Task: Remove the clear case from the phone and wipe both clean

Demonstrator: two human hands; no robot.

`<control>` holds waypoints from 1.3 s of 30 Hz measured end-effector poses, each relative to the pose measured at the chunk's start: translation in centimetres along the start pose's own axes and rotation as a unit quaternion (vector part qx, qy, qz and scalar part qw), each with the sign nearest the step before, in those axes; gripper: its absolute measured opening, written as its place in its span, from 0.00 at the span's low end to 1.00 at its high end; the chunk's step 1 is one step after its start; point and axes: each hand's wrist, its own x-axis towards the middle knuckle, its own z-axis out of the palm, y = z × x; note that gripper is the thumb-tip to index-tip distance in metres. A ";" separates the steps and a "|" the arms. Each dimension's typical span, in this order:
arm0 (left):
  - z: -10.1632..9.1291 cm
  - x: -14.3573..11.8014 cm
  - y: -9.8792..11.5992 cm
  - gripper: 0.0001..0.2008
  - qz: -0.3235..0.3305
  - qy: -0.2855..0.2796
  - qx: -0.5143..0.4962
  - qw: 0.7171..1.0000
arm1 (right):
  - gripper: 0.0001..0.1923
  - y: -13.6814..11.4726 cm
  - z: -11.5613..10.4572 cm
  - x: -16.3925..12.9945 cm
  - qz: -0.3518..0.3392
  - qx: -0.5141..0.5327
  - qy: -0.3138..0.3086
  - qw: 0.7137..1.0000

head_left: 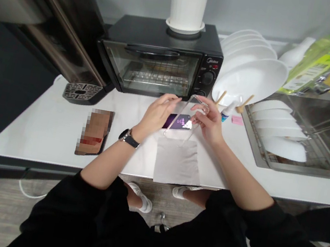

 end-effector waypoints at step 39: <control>2.2 -1.4 3.8 0.29 -0.303 -0.089 -0.667 0.675 | 0.16 -3.2 2.3 -3.4 -0.214 -0.451 -0.026 0.866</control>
